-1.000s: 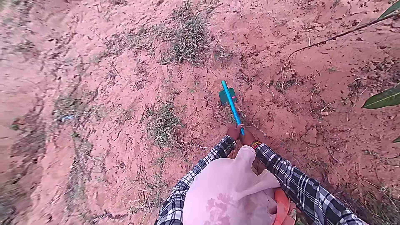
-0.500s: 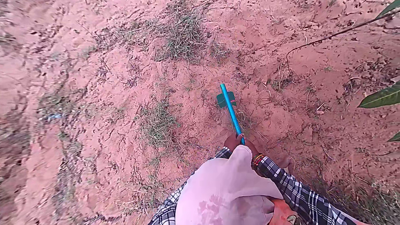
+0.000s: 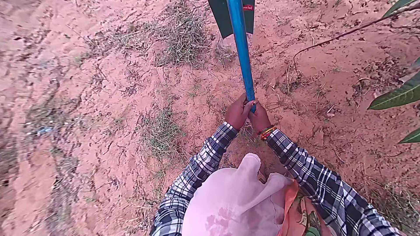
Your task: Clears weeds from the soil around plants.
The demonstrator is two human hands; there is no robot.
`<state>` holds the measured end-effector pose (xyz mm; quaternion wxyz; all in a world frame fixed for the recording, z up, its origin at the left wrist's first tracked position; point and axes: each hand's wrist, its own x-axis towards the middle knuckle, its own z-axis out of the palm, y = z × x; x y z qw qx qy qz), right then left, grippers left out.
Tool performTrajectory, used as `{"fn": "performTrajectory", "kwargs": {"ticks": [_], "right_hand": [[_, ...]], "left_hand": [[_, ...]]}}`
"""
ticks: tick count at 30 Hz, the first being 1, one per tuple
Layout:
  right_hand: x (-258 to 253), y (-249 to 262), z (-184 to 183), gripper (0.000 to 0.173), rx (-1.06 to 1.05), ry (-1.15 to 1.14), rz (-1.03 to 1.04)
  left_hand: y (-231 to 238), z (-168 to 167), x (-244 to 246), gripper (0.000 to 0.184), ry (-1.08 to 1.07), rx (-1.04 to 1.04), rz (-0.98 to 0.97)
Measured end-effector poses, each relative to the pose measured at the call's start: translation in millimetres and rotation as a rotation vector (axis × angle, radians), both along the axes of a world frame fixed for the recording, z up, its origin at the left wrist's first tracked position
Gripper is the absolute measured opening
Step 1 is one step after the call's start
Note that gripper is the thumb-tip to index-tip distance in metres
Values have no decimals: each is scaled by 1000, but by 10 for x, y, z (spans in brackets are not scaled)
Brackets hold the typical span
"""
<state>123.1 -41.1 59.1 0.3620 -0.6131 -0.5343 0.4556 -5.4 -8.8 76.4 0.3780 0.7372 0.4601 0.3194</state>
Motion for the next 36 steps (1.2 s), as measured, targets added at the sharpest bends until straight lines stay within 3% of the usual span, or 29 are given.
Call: {"fn": "performTrajectory", "kwargs": {"ticks": [2,5,6,7,8,11,13,16,19,21,24,26,28,30,32,34,36], "right_hand": [[71,152,-99,56,-68,-5,1],[144,-37,-705,44,-155,-97,-24],[124,-131,-724,44,-313,-144,-5],[115,-110,-547,47,-647,-144,75],[111,-172,-680,47,-714,-143,78],[154,-477,-1202,47,-516,-138,38],[126,-574,-1193,40,-480,-93,42],[60,-545,-1003,37,-397,22,-8],[81,-345,-555,29,-196,81,-14],[101,-194,-242,37,6,92,18],[63,110,-66,48,413,211,65],[56,196,8,50,519,193,90],[101,87,-54,46,452,95,116],[157,-203,-244,42,159,22,167],[140,-624,-668,40,-256,-33,189],[40,-1061,-1086,45,-502,-72,206],[-5,-1232,-1020,52,-640,-123,244]], "left_hand": [[235,-176,50,40,-17,-112,-69],[298,-745,223,46,55,-588,-58],[232,-957,271,51,103,-722,-33],[127,-1127,295,54,145,-789,-17],[-3,-1245,308,54,171,-811,-8],[-274,-1389,277,49,118,-862,-13],[-367,-1364,183,45,64,-850,-39],[-325,-1057,67,45,50,-724,-69],[-185,-497,-3,40,10,-424,-88],[-112,-62,-51,41,-45,-175,-101],[-60,466,-72,40,-30,216,-52],[-116,563,-44,43,5,373,2],[-259,335,3,47,42,365,58],[-518,-144,84,50,127,111,139],[-802,-627,163,49,199,-466,169],[-1027,-1089,143,55,167,-950,203],[-1173,-1290,76,58,161,-1112,201]]}}
